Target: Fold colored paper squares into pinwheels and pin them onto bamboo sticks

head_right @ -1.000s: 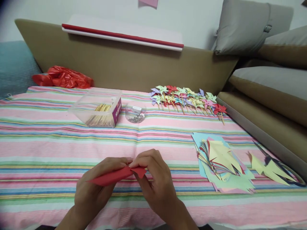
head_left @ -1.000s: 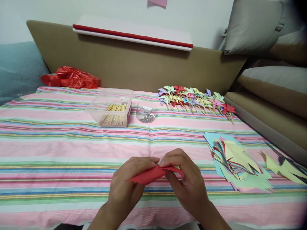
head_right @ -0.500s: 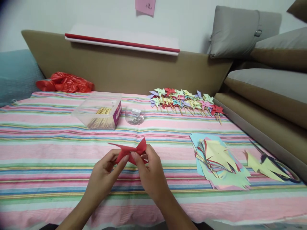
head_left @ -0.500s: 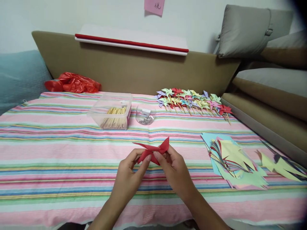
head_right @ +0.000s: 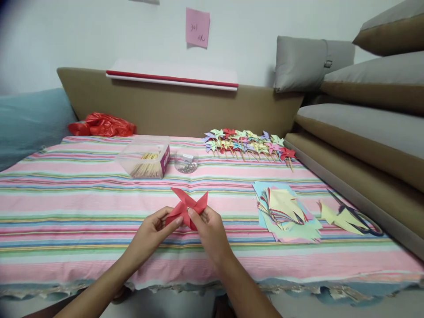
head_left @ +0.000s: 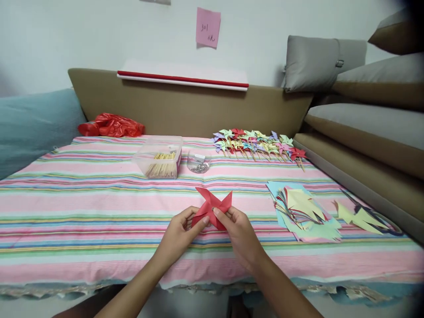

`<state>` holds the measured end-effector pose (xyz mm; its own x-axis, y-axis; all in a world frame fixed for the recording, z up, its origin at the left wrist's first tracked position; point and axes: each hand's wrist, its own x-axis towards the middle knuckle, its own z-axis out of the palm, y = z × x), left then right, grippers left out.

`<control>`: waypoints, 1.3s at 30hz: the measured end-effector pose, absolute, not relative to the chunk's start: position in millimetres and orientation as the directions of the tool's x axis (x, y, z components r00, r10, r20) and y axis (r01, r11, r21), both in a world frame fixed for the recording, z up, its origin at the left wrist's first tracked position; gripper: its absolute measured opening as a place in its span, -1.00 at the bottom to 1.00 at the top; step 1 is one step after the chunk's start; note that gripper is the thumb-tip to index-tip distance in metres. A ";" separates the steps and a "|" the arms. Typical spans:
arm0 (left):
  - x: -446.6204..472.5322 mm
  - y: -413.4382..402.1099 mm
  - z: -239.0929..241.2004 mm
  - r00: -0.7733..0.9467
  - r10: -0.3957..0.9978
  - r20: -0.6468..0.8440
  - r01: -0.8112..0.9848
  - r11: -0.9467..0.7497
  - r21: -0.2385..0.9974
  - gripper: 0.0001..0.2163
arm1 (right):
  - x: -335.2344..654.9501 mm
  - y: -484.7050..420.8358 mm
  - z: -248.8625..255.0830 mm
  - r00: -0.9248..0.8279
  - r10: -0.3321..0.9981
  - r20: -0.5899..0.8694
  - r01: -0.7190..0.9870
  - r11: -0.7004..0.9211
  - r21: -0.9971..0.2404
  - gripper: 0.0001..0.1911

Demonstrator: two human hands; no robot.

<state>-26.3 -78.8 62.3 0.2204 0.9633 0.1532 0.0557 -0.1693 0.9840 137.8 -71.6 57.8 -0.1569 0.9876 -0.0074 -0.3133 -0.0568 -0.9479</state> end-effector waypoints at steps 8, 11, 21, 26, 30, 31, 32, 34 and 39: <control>-7.0 -85.9 61.4 0.166 0.972 0.165 -0.016 -0.165 0.986 -0.82 | 149.2 -81.1 58.8 -0.141 0.990 -0.023 -0.367 -0.074 -0.927 -0.63; -7.7 -94.1 59.4 0.104 0.975 0.198 0.041 -0.203 0.978 -0.81 | 143.8 -81.1 60.7 -0.154 0.988 -0.018 -0.374 -0.075 -0.925 -0.57; -126.6 -29.0 124.8 -0.189 0.875 0.445 0.722 -0.184 0.667 -0.75 | 133.6 -4.4 92.3 0.053 0.999 0.011 -0.520 0.037 -0.854 -0.56; -172.9 67.6 174.1 -0.141 0.968 0.206 0.890 0.033 0.455 -0.82 | 129.3 43.4 84.4 0.123 0.991 -0.047 -0.559 0.030 -0.828 -0.53; -172.0 133.8 168.9 -0.158 0.985 -0.063 0.938 0.170 0.301 -0.73 | 130.4 54.8 53.9 0.088 0.986 -0.142 -0.564 -0.068 -0.823 -0.55; -170.0 146.9 162.7 -0.176 0.977 -0.120 0.940 0.203 0.273 -0.71 | 132.4 55.7 46.5 0.068 0.982 -0.175 -0.567 -0.106 -0.817 -0.57; -168.2 158.5 155.7 -0.198 0.965 -0.173 0.940 0.237 0.247 -0.70 | 134.9 56.3 40.1 0.048 0.979 -0.200 -0.568 -0.138 -0.811 -0.59; -165.7 176.2 141.7 -0.250 0.935 -0.252 0.932 0.303 0.198 -0.68 | 141.0 56.6 30.4 0.018 0.969 -0.247 -0.562 -0.194 -0.804 -0.60; -165.5 191.7 120.3 -0.341 0.875 -0.343 0.905 0.404 0.132 -0.67 | 164.1 53.7 14.7 0.022 0.955 -0.294 -0.471 -0.250 -0.846 -0.52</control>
